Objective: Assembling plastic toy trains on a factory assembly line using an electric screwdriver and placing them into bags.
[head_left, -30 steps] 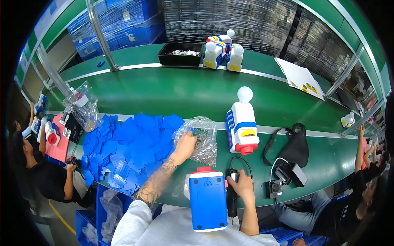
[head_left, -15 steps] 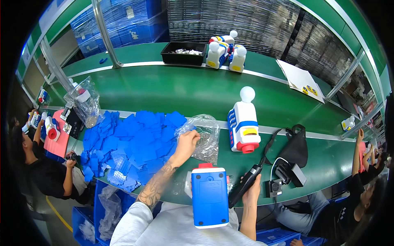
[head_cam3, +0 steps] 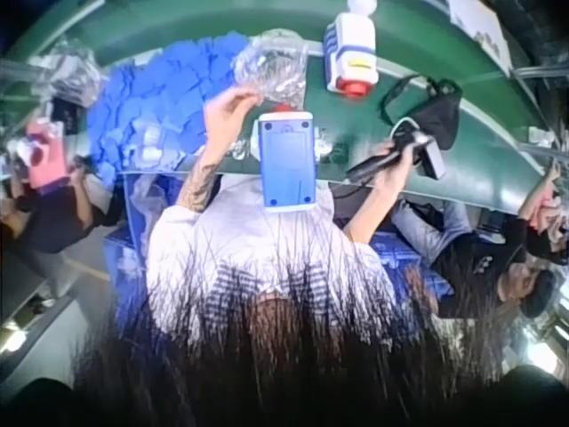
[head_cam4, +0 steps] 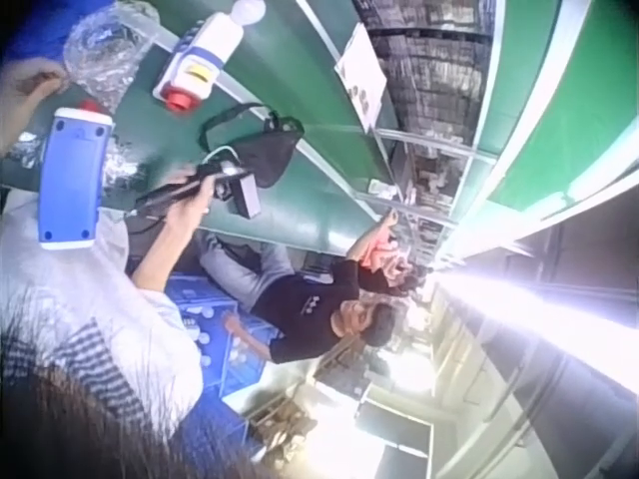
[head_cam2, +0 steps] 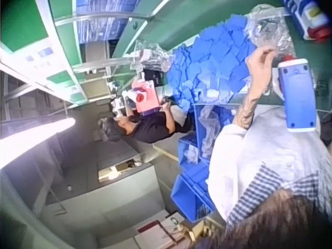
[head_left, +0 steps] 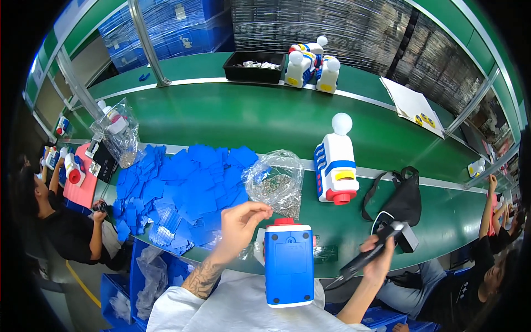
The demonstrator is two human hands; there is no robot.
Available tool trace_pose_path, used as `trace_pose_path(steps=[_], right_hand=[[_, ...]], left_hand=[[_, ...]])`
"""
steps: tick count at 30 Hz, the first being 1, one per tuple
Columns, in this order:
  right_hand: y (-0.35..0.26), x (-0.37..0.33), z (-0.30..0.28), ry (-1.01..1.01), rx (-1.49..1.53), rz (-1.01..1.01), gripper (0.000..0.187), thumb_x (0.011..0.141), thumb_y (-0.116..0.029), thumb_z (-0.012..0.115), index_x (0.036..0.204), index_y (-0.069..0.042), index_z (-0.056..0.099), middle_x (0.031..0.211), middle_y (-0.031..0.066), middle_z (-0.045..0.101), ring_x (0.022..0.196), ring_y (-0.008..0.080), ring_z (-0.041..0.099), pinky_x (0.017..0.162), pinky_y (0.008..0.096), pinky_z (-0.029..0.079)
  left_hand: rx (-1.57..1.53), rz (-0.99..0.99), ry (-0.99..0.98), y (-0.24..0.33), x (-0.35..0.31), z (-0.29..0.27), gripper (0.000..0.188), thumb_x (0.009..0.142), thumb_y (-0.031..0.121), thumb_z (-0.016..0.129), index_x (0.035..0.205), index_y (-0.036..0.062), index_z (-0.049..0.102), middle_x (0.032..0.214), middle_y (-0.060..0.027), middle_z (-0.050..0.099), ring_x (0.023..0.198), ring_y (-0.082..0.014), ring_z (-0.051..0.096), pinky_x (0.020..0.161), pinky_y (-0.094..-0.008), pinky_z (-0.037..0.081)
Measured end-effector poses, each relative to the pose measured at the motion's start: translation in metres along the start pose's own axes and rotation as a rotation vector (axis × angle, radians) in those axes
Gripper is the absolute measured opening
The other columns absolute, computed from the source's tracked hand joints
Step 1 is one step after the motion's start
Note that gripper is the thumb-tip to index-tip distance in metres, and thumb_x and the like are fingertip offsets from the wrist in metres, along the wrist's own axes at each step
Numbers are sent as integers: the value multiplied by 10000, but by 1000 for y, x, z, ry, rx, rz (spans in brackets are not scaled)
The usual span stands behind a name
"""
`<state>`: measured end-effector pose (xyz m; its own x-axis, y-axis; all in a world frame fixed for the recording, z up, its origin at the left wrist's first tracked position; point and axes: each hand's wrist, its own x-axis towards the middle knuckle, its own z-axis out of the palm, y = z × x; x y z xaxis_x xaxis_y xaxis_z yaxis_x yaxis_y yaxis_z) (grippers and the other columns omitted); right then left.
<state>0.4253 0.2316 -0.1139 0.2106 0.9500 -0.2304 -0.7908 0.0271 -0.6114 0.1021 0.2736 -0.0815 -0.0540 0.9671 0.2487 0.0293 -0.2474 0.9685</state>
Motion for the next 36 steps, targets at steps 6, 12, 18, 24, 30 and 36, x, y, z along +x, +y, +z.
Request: trace_pose_path(steps=[6, 12, 18, 24, 30, 36], right_hand=[[-37, -11, 92, -25, 419, -442, 412, 919, -400, 445, 1167, -71, 424, 700, 26, 447, 593, 100, 447, 500, 223, 378], [-4, -40, 150, -657, 179, -702, 559, 895, -449, 456, 1242, -47, 284, 616, 41, 404, 406, 114, 378, 340, 250, 334], [20, -48, 170, -625, 231, -776, 603, 827, -485, 563, 1189, -92, 282, 617, 96, 463, 423, 199, 480, 358, 330, 419], [32, -49, 174, -544, 136, -798, 626, 813, -528, 557, 1168, -88, 287, 590, 90, 475, 379, 184, 456, 325, 317, 402], [36, -48, 175, -539, 72, -789, 635, 814, -542, 545, 1149, -87, 255, 606, 103, 498, 388, 183, 466, 327, 317, 409], [40, -48, 180, -562, -107, -815, 610, 842, -534, 504, 1180, -95, 250, 604, 59, 454, 409, 147, 462, 362, 274, 413]], left_hand=[[-60, 75, -97, 24, -21, 17, 133, 763, -65, 618, 890, -29, 626, 872, -106, 644, 817, -165, 620, 717, -264, 497], [-62, 112, -120, 25, -33, 26, 173, 723, -54, 657, 887, -2, 641, 865, -101, 650, 804, -176, 616, 696, -274, 494], [-26, 105, -110, 22, -35, 24, 182, 707, -25, 684, 882, 11, 651, 848, -74, 665, 814, -185, 613, 696, -283, 497], [8, 213, -190, 22, -32, 20, 255, 698, -146, 636, 930, -48, 595, 895, -150, 587, 836, -215, 595, 739, -301, 505], [20, 220, -161, 23, -34, 19, 258, 689, -137, 647, 923, -36, 605, 871, -142, 611, 818, -215, 605, 709, -300, 509], [225, 307, -177, 30, -32, 22, 268, 683, -76, 666, 932, 18, 639, 835, -97, 647, 855, -199, 593, 717, -298, 502]])
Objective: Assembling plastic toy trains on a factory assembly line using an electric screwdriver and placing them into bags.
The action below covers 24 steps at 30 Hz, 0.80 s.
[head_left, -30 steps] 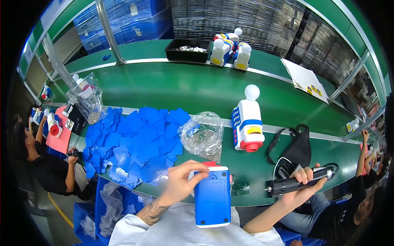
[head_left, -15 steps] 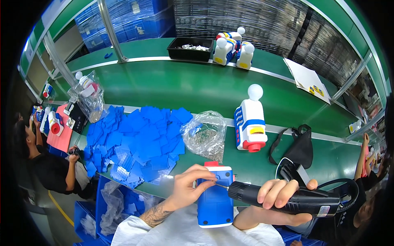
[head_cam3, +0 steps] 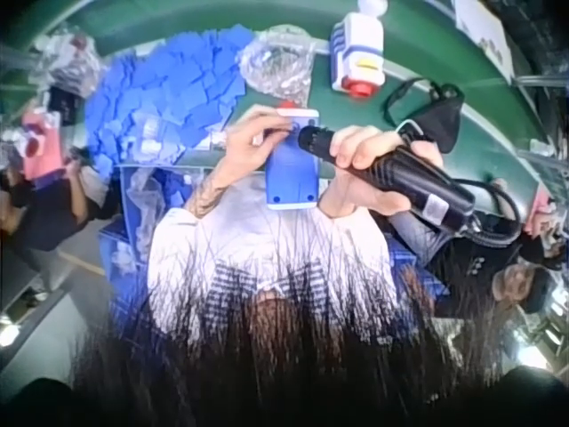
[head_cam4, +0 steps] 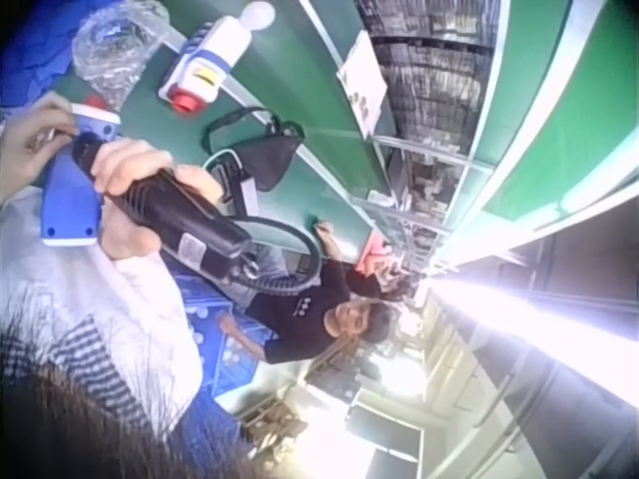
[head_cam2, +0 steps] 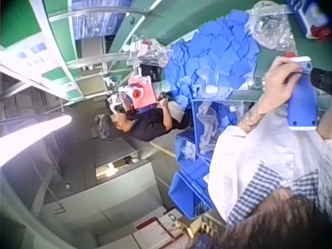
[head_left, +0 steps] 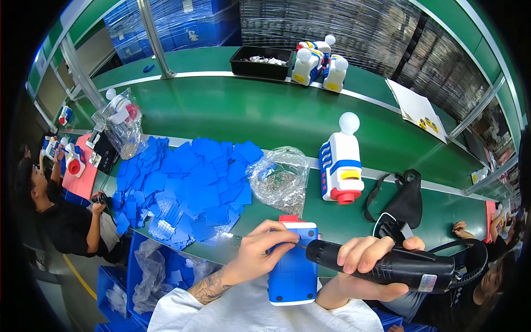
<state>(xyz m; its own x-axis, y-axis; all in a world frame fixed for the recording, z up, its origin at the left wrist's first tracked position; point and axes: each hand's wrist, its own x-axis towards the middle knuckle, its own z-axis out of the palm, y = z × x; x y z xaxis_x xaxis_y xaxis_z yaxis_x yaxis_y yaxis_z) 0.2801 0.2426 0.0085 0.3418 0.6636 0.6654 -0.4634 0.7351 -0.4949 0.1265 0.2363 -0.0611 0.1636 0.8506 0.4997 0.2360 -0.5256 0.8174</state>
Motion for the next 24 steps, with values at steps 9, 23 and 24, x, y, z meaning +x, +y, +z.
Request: trace_pose_path(steps=[9, 23, 24], right_hand=[[10, -2, 3, -184, -203, 170, 633, 815, -472, 591, 1149, -59, 246, 591, 119, 489, 449, 210, 502, 422, 334, 453], [22, 0, 7, -134, 0, 329, 636, 723, -211, 758, 1131, -25, 306, 683, 150, 560, 626, 223, 578, 584, 306, 486], [22, 0, 8, -136, 1, 332, 636, 723, -211, 758, 1131, -25, 306, 683, 150, 560, 626, 223, 578, 584, 306, 486]], left_hand=[[169, 20, -66, -4, -5, 7, 325, 670, -49, 629, 984, 37, 633, 901, -91, 636, 948, -251, 556, 753, -333, 478], [190, 0, -20, -13, -14, 11, 277, 677, -20, 625, 951, 21, 632, 914, -118, 628, 993, -299, 540, 788, -366, 460], [182, -3, -17, -13, -14, 12, 269, 675, -21, 626, 940, 21, 637, 917, -121, 627, 998, -299, 540, 788, -366, 460]])
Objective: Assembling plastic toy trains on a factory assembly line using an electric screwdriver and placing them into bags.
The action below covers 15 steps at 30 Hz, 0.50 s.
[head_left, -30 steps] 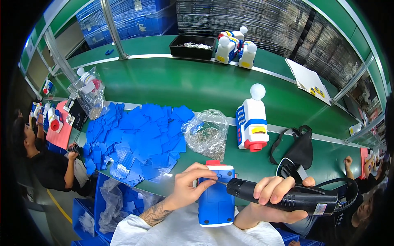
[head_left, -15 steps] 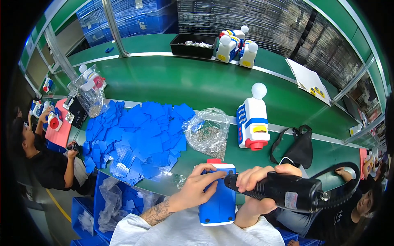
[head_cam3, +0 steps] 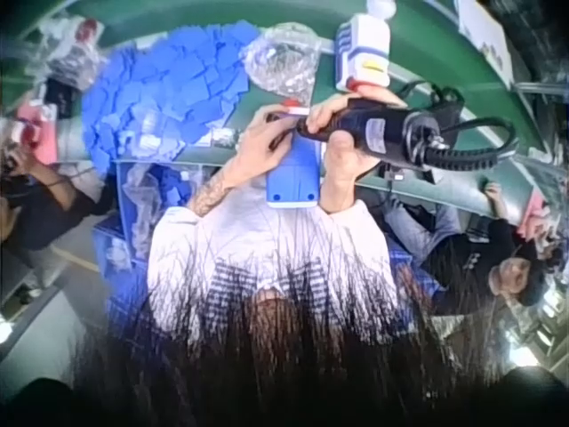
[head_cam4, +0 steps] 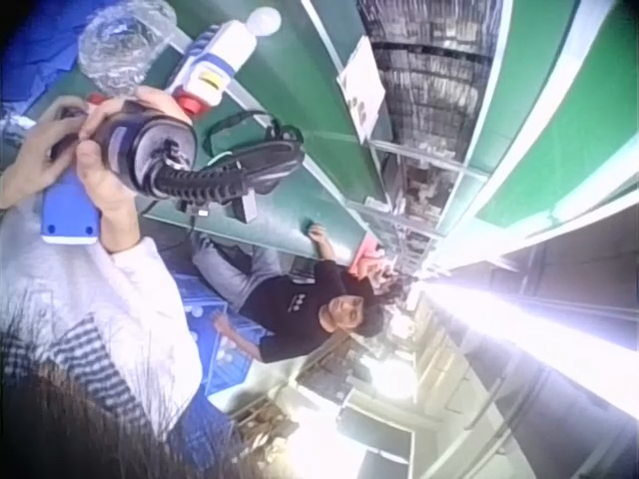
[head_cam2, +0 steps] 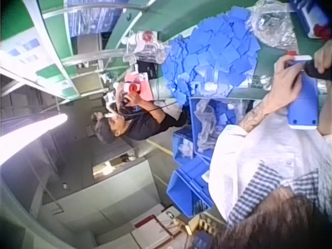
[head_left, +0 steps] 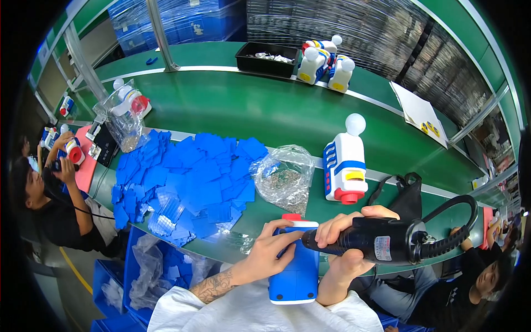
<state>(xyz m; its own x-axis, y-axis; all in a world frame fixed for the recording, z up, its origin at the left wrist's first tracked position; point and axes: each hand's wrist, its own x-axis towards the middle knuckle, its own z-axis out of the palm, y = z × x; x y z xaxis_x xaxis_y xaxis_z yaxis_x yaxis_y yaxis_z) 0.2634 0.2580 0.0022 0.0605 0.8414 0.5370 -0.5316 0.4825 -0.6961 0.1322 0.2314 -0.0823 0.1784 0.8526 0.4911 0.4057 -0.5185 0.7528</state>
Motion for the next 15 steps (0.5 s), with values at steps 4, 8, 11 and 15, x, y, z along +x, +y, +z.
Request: trace_pose_path(steps=[4, 8, 11, 15], right_hand=[[2, 7, 7, -7, -156, 9, 617, 749, -290, 719, 1114, -17, 304, 642, 131, 537, 547, 193, 547, 522, 294, 473], [7, 7, 5, -22, -285, 24, 622, 773, -369, 688, 1095, -10, 294, 604, 118, 513, 486, 187, 522, 477, 298, 470], [5, 3, 6, -48, -303, 26, 610, 756, -321, 718, 1077, -8, 305, 626, 124, 527, 516, 193, 538, 500, 293, 479], [6, 1, 4, -151, -383, 24, 594, 744, -302, 734, 1058, -6, 326, 643, 127, 552, 539, 196, 560, 513, 282, 483]], left_hand=[[-50, -29, 12, -3, -3, 3, 303, 692, -11, 605, 992, 31, 614, 925, -119, 626, 1054, -325, 496, 870, -406, 422], [-28, -60, -28, -10, -3, 4, 410, 683, 62, 634, 1085, 41, 553, 1185, -149, 500, 1149, -350, 407, 953, -445, 347], [-123, -86, -45, -13, -2, 8, 485, 675, 99, 647, 1137, 43, 510, 1264, -165, 420, 1166, -357, 386, 967, -448, 329], [-172, -115, -50, -17, -3, 10, 509, 668, 112, 651, 1145, 36, 491, 1238, -168, 412, 1150, -354, 399, 963, -434, 334]])
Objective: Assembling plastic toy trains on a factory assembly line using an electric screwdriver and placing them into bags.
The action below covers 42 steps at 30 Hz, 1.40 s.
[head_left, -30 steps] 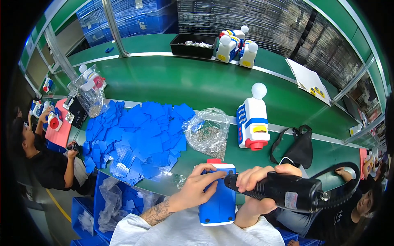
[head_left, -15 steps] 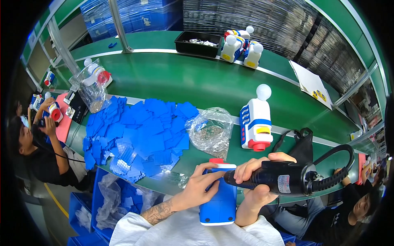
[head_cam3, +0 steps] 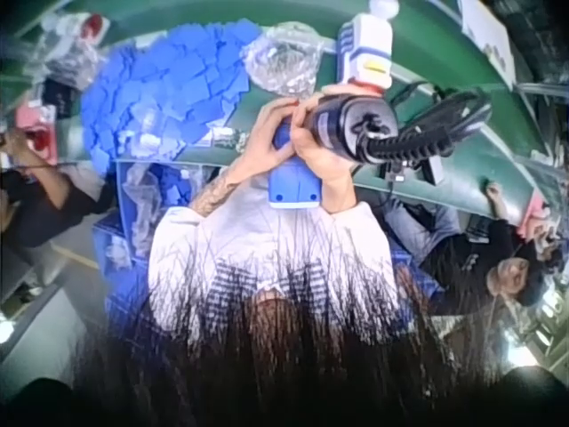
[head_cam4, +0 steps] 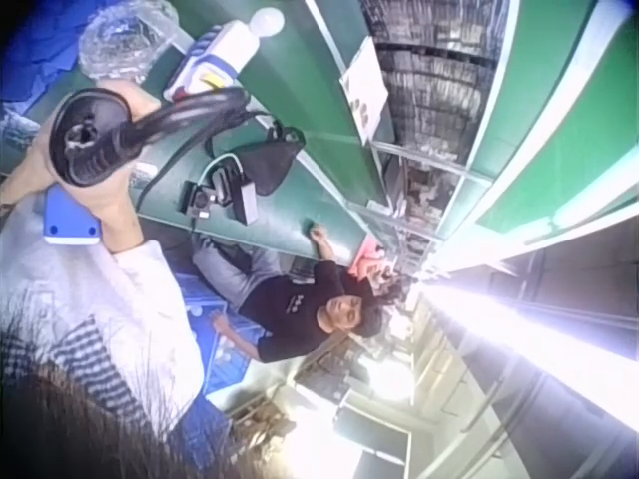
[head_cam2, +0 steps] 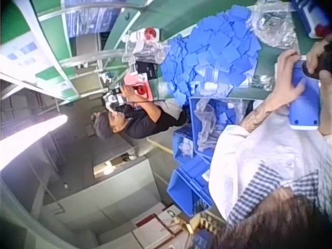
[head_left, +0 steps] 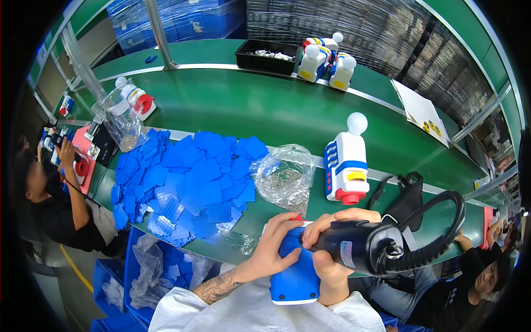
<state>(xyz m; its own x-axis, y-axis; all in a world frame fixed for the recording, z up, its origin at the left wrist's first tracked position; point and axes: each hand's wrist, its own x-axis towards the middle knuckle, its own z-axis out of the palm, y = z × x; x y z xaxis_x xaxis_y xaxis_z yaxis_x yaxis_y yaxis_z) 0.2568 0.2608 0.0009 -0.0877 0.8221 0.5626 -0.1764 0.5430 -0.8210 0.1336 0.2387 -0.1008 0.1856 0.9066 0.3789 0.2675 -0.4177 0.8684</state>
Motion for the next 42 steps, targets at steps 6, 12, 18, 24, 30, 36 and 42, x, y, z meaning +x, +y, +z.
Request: trace_pose_path(steps=[6, 12, 18, 24, 30, 36, 42], right_hand=[[4, -3, -3, 33, 148, 55, 666, 631, -43, 795, 1108, -19, 330, 726, 110, 576, 632, 131, 550, 563, 233, 404], [9, 0, 5, 41, -15, 5, 584, 734, -264, 745, 1053, -1, 332, 623, 108, 543, 531, 182, 551, 511, 276, 483], [12, -2, 0, 61, 38, 36, 557, 756, -247, 725, 1069, -7, 331, 626, 99, 531, 530, 172, 537, 512, 273, 476], [6, -6, 1, 60, 70, -48, 586, 762, -306, 714, 1090, -7, 331, 617, 101, 516, 508, 184, 530, 490, 299, 472], [-45, -11, -59, 353, 281, -251, 546, 838, -236, 616, 1209, -7, 287, 663, 146, 515, 511, 209, 508, 488, 318, 466], [32, -58, -106, 313, -817, 543, 504, 790, -131, 632, 1184, 0, 346, 720, 115, 566, 547, 181, 578, 500, 312, 461], [100, -99, -125, 168, -1329, 916, 505, 774, -358, 636, 991, 46, 425, 745, 248, 608, 736, 405, 610, 651, 475, 472]], left_hand=[[-26, -29, -9, -4, -1, 1, 511, 668, 111, 656, 1145, 33, 489, 1207, -164, 434, 1124, -337, 425, 942, -411, 361], [-51, -34, 21, -8, -4, 0, 515, 667, 112, 662, 1147, 37, 491, 1182, -169, 447, 1099, -337, 447, 925, -403, 374], [-53, -4, 22, -6, 0, 1, 527, 661, 113, 673, 1151, 43, 492, 1162, -165, 462, 1092, -332, 452, 917, -395, 381], [-66, -44, 11, -6, -4, -6, 517, 691, 130, 676, 1169, 59, 492, 1182, -158, 455, 1113, -312, 452, 923, -376, 385], [-131, -127, -164, -10, -16, -45, 507, 803, 182, 620, 1265, 83, 435, 1283, -157, 392, 1208, -286, 387, 991, -356, 322], [-221, -436, -134, -12, -58, -79, 715, 794, 192, 642, 1367, 58, 236, 1333, -177, 349, 1236, -269, 339, 1011, -363, 291], [-190, -591, -69, -13, -53, -78, 850, 709, 165, 718, 1388, 110, 209, 1283, -179, 395, 1179, -260, 392, 985, -357, 313]])
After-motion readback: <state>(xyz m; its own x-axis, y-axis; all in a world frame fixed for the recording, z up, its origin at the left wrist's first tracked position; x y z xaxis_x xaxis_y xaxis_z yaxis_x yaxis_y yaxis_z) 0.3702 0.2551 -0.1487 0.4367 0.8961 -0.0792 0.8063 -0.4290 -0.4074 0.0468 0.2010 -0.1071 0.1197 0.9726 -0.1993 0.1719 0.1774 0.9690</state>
